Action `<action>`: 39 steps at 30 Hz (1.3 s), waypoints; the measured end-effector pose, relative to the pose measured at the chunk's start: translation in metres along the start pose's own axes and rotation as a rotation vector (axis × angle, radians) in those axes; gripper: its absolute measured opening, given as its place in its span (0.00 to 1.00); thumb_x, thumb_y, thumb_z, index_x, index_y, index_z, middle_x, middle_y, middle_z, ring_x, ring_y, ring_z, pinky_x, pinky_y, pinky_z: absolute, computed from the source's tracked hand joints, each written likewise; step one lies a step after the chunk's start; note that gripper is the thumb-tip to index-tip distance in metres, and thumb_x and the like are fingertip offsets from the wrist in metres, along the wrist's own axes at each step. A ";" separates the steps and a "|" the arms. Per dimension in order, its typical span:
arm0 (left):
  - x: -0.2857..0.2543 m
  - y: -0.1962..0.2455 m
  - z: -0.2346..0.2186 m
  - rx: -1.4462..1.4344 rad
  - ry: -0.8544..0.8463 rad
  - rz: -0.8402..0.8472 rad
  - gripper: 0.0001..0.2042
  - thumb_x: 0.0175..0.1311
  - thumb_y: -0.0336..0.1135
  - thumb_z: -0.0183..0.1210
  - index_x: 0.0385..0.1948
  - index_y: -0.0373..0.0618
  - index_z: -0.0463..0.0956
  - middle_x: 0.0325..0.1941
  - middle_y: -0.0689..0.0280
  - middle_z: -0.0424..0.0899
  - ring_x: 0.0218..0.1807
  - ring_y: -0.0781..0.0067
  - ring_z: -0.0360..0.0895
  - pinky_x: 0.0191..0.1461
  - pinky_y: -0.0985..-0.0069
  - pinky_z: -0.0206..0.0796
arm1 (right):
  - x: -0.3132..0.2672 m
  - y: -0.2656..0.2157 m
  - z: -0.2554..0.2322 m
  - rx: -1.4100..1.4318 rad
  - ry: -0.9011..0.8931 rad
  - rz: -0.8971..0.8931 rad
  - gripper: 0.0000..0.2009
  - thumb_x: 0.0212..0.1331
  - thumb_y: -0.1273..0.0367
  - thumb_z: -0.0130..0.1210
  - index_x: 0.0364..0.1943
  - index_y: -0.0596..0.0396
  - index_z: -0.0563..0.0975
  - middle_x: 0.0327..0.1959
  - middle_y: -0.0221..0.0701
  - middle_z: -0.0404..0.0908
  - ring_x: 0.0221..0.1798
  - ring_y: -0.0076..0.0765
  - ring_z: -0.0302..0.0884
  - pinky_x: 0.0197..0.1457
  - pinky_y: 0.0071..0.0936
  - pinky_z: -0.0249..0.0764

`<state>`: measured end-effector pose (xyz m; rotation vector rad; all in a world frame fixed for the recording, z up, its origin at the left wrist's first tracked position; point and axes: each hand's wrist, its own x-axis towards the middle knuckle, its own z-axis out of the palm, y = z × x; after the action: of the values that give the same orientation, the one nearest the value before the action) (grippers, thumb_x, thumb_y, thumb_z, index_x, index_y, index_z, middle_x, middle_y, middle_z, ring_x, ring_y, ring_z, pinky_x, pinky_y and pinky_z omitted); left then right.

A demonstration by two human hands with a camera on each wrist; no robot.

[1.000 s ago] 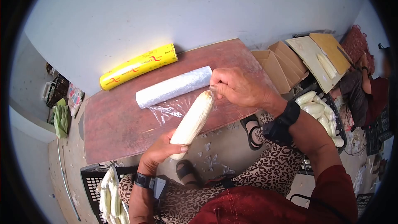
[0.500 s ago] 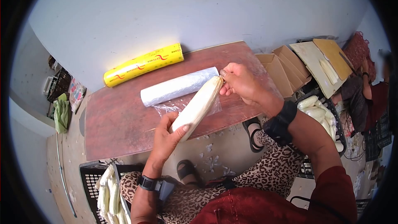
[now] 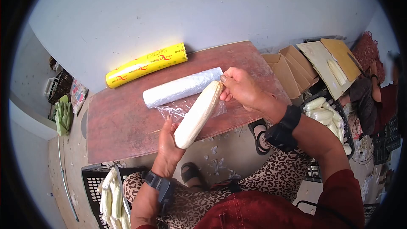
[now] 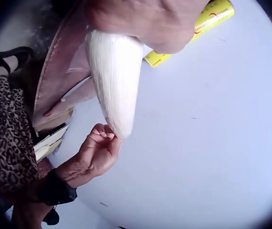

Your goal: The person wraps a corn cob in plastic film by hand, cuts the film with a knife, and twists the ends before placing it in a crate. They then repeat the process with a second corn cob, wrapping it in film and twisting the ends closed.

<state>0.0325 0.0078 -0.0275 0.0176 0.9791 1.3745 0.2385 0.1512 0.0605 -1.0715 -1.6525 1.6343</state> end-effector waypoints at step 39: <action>-0.015 0.038 0.006 0.089 0.229 0.703 0.09 0.71 0.38 0.51 0.43 0.42 0.70 0.34 0.66 0.76 0.37 0.76 0.75 0.44 0.77 0.70 | -0.007 -0.001 0.016 0.188 -0.007 0.002 0.09 0.71 0.68 0.42 0.42 0.62 0.67 0.34 0.38 0.78 0.25 0.25 0.79 0.26 0.19 0.72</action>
<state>0.0069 0.0082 0.0055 0.3012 1.2925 2.0025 0.2289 0.1370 0.0608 -0.9741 -1.4687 1.7576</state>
